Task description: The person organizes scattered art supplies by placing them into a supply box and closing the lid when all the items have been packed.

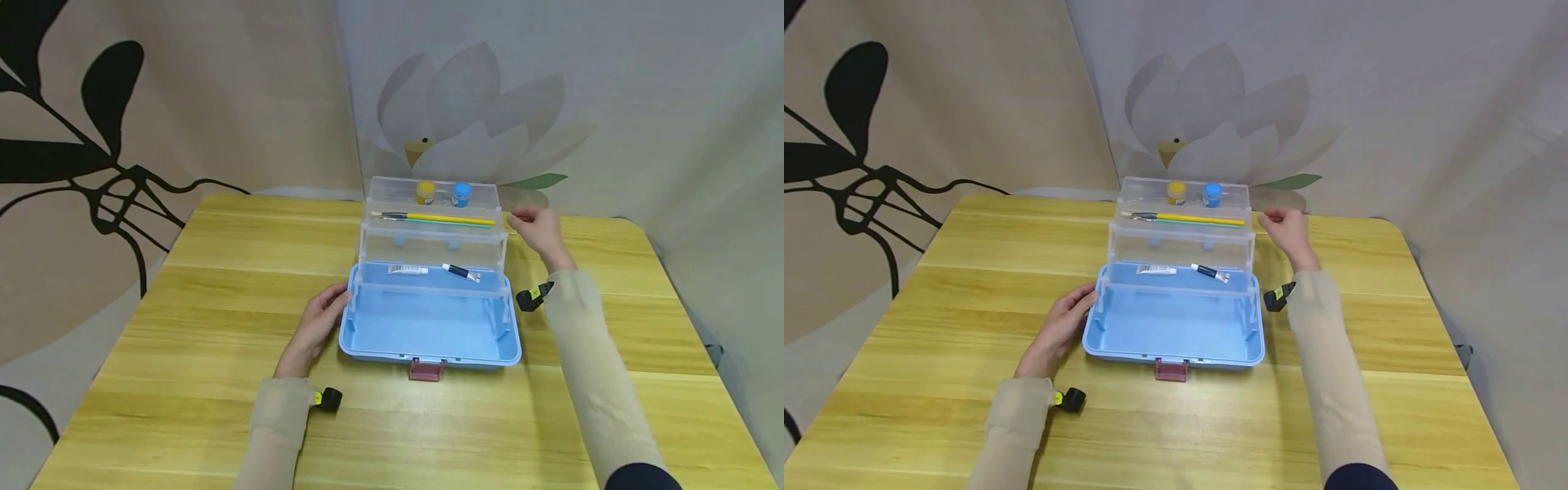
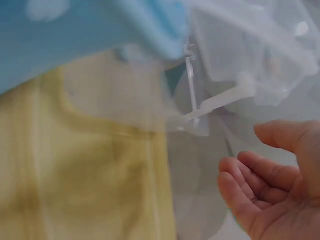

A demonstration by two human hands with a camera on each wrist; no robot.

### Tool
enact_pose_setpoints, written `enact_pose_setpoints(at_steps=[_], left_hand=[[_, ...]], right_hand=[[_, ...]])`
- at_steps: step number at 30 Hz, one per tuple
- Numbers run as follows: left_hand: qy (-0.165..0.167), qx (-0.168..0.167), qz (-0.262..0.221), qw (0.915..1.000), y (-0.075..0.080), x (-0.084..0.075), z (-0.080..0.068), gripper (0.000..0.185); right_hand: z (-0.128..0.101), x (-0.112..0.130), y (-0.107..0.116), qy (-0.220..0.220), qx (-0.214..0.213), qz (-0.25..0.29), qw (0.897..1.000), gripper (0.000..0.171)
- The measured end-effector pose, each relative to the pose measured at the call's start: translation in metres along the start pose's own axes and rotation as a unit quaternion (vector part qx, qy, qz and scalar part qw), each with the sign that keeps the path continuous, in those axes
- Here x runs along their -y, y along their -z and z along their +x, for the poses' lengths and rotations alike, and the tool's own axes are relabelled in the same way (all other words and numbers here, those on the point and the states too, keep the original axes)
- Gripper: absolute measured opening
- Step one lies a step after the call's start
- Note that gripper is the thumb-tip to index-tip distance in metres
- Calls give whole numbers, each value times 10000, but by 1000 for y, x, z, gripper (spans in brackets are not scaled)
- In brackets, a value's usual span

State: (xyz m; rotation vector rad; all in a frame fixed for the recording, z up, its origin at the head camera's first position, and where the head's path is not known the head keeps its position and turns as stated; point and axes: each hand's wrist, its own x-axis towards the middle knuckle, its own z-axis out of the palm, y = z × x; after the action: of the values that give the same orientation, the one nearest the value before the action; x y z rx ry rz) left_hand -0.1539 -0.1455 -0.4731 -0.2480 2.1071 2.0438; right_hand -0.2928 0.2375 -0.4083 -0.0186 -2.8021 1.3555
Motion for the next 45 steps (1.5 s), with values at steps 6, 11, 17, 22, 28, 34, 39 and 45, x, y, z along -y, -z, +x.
enact_pose_setpoints(at_steps=[6, 11, 17, 22, 28, 34, 39, 45], left_hand=[[12, -14, -44, 10000, 0, 1, 0, 45], [-8, 1, -48, 10000, 0, 1, 0, 45], [-68, 35, -38, 10000, 1, 2, 0, 45], [-31, -9, -35, 10000, 1, 4, 2, 44], [-43, 15, -27, 10000, 0, 2, 1, 44], [-28, 29, -65, 10000, 1, 3, 2, 43], [-124, 39, 7, 9999, 1, 3, 2, 48], [-348, -8, 86, 9994, 1, 3, 0, 56]], right_hand=[[-1, -10, -9, -472, 368, -98, 9982, 42], [1, -15, -16, -455, 456, -84, 9979, 38], [3, -17, -20, -529, 603, 63, 9968, 36], [2, -16, -23, -570, 640, 137, 9962, 35], [5, -15, -27, -731, 703, 126, 9948, 36], [9, -14, -30, -881, 768, -13, 9931, 35], [10, -14, -30, -908, 806, -74, 9926, 34], [9, -14, -29, -937, 870, 11, 9918, 34]])
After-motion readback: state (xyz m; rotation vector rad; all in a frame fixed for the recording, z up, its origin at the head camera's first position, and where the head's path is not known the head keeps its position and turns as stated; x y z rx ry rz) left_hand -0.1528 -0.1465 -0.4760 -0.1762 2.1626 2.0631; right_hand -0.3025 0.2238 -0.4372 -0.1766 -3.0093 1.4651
